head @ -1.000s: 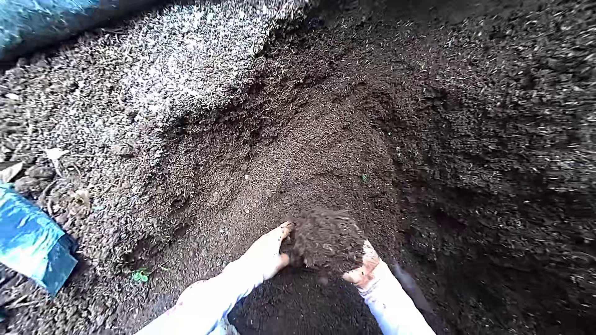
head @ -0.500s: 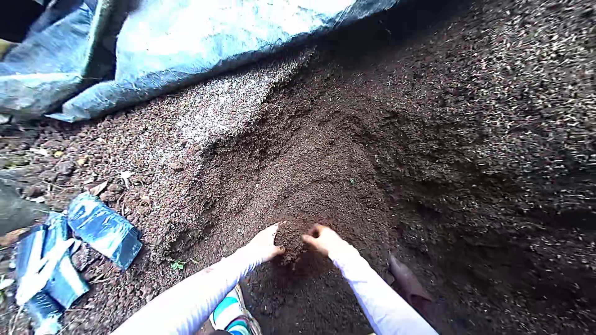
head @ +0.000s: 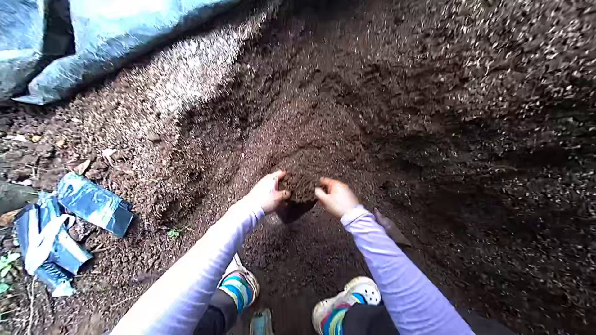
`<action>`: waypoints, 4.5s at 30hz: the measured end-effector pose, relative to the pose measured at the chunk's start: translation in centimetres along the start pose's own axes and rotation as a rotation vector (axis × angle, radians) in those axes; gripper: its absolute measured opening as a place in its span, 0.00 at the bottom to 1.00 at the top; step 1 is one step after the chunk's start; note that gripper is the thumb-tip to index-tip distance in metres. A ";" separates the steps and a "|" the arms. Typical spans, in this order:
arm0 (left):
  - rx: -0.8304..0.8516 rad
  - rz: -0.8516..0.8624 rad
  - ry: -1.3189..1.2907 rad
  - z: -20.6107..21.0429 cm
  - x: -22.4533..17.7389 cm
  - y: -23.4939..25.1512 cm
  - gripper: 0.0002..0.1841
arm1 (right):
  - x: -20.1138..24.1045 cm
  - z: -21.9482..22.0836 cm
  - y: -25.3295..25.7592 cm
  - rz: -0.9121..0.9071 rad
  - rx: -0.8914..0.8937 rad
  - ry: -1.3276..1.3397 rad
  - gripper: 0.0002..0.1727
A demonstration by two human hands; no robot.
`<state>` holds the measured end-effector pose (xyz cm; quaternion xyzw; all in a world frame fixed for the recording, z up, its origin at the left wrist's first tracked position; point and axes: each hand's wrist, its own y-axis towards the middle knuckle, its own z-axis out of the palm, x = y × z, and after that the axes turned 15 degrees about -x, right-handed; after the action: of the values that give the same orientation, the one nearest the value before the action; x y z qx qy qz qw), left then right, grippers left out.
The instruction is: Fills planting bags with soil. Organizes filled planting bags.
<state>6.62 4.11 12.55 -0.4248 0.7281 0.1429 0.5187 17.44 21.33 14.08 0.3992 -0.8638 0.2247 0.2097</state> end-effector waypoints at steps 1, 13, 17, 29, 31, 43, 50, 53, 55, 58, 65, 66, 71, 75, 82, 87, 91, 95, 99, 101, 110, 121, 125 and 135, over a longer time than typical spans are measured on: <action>-0.018 0.038 -0.015 0.0 -1.5 -0.6 0.27 | -0.2 -1.3 -1.0 -0.025 -0.070 0.036 0.24; -0.058 -0.114 0.142 12.8 8.9 2.1 0.42 | -10.8 8.4 -0.7 0.248 0.030 -0.097 0.26; -0.150 0.009 0.083 11.0 4.5 0.3 0.41 | -8.8 4.8 -3.1 0.169 -0.072 -0.047 0.26; -0.133 -0.154 0.099 12.6 8.4 -1.1 0.33 | -8.4 4.4 -3.4 0.146 0.090 -0.125 0.28; -0.133 -0.310 0.213 12.5 8.4 -1.4 0.39 | -7.2 4.5 -3.1 0.059 0.053 -0.100 0.24; 0.124 -0.414 0.254 13.6 7.8 -2.9 0.25 | -5.6 10.2 -1.8 -0.068 0.278 -0.458 0.23; 0.313 -0.267 0.370 11.6 8.2 -1.5 0.25 | -7.1 7.5 0.0 -0.120 0.388 -0.311 0.24; 0.253 -0.339 0.260 10.0 7.2 -0.7 0.24 | -9.4 3.9 1.3 -0.060 0.234 0.028 0.22; 0.168 -0.407 0.359 9.7 6.6 0.9 0.37 | -10.6 3.6 2.5 0.081 0.230 0.031 0.33; 0.271 -0.416 0.675 10.9 6.1 3.0 0.46 | -12.1 7.2 3.6 0.233 0.374 -0.065 0.47; 0.302 -0.302 0.883 12.6 5.5 2.4 0.25 | -9.0 7.7 3.6 0.277 0.512 -0.247 0.42; 0.306 -0.302 0.882 12.7 5.6 2.1 0.24 | -9.0 7.9 3.5 0.271 0.520 -0.261 0.41; 0.256 -0.317 0.863 12.4 5.1 2.1 0.20 | -8.4 8.9 2.6 0.274 0.459 -0.296 0.43; 0.156 -0.450 0.608 12.4 6.6 3.1 0.40 | -9.3 8.5 2.4 0.245 0.443 -0.275 0.39; 0.209 -0.585 0.464 14.8 8.0 4.2 0.30 | -13.4 7.6 3.4 0.242 0.520 0.045 0.41; 0.226 -0.451 0.688 15.5 7.9 4.1 0.35 | -10.5 8.3 1.4 0.232 0.469 -0.211 0.40; 0.215 -0.404 0.752 15.5 8.0 3.8 0.34 | -10.4 8.9 1.3 0.239 0.387 -0.207 0.35; 0.243 -0.402 0.778 15.6 7.4 4.2 0.34 | -11.5 8.3 1.9 0.171 0.390 -0.200 0.29; 0.356 -0.551 0.491 13.7 7.0 4.2 0.36 | -14.3 8.2 3.7 0.136 0.484 -0.053 0.32; 0.326 -0.609 0.403 13.0 7.3 4.5 0.35 | -14.7 9.3 4.4 0.212 0.452 0.014 0.37; 0.225 -0.248 0.737 15.0 7.6 5.5 0.27 | -12.0 9.1 4.4 0.223 0.400 -0.035 0.29; 0.074 -0.824 0.171 16.2 7.6 1.3 0.31 | -13.7 8.2 4.4 -0.007 0.444 -0.151 0.34; -0.024 -0.772 0.100 17.6 8.2 1.5 0.25 | -11.7 6.0 1.8 0.095 0.415 -0.057 0.15; 0.005 -0.686 0.357 16.6 6.9 1.5 0.26 | -10.2 5.8 1.7 -0.022 0.326 -0.129 0.11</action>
<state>15.27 12.52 -0.83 -0.6606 0.6231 -0.1168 0.4023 21.10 25.14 3.54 0.4510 -0.8231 0.3336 0.0887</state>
